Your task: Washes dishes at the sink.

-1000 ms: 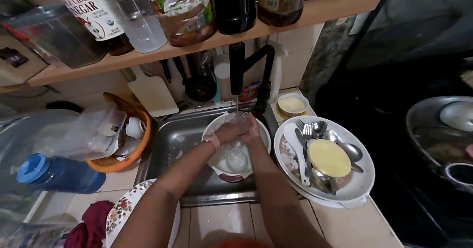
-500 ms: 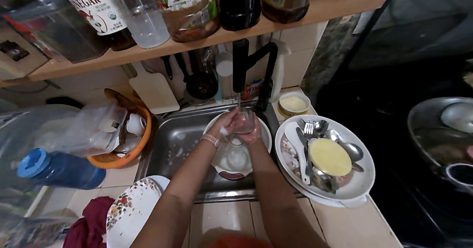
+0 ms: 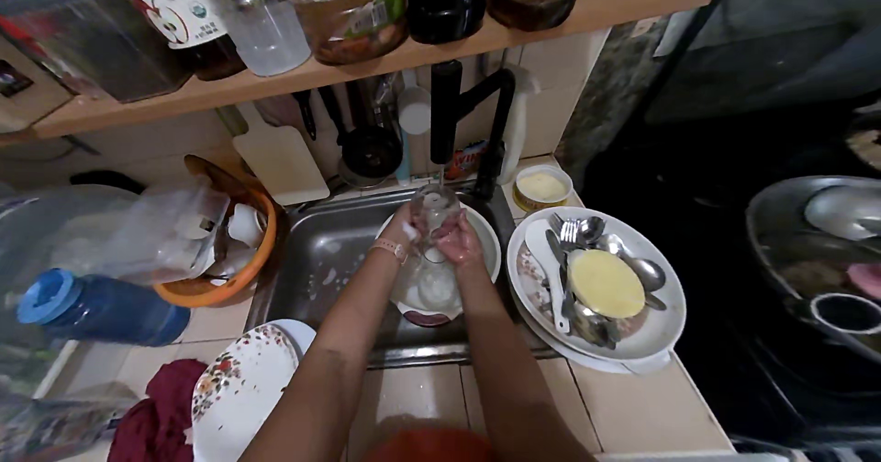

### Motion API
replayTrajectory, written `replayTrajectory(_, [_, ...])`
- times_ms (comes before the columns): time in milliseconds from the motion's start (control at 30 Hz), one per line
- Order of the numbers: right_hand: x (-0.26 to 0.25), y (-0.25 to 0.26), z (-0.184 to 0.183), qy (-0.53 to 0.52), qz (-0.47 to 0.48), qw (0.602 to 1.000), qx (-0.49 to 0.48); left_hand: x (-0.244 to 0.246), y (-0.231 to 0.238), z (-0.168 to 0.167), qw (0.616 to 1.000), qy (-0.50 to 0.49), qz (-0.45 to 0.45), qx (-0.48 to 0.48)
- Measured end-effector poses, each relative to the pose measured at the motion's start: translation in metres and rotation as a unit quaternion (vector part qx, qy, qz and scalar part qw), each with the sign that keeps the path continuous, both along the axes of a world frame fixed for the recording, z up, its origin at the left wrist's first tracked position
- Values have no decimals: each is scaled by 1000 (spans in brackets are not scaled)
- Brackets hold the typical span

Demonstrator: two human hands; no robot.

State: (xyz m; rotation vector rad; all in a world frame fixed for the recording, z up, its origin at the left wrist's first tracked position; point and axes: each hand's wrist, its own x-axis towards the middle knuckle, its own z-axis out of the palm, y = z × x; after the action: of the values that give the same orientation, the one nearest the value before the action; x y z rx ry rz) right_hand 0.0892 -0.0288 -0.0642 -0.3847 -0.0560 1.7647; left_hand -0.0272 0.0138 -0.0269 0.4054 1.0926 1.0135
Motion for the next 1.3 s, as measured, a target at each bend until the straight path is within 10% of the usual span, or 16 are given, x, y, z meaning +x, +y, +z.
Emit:
replayTrajectory(300, [-4,-4,23,-46,-67,997,-12,13,-46,21,948,275,-39,157])
replayTrajectory(567, [1,-3,25,-308,-50,949,38,19,-26,11,611,589,-160,504])
replayTrajectory(700, [8,-14,31,-381,-38,920,84,10,-24,27,517,615,-232,549])
replayTrajectory(800, [6,-14,27,-348,-49,931,93,11,-31,42,562,600,-218,526])
replayTrajectory(1000, [3,-9,10,-200,-112,972,45,34,16,44,830,485,-188,203])
replayTrajectory(1100, [2,-9,12,-240,-118,962,47,38,-19,63,802,520,-202,215])
replayTrajectory(1233, [3,-10,10,-320,-92,940,78,42,1,51,634,641,-282,328])
replayTrajectory(1300, [7,-13,4,-302,-81,945,96,39,13,54,666,617,-317,274])
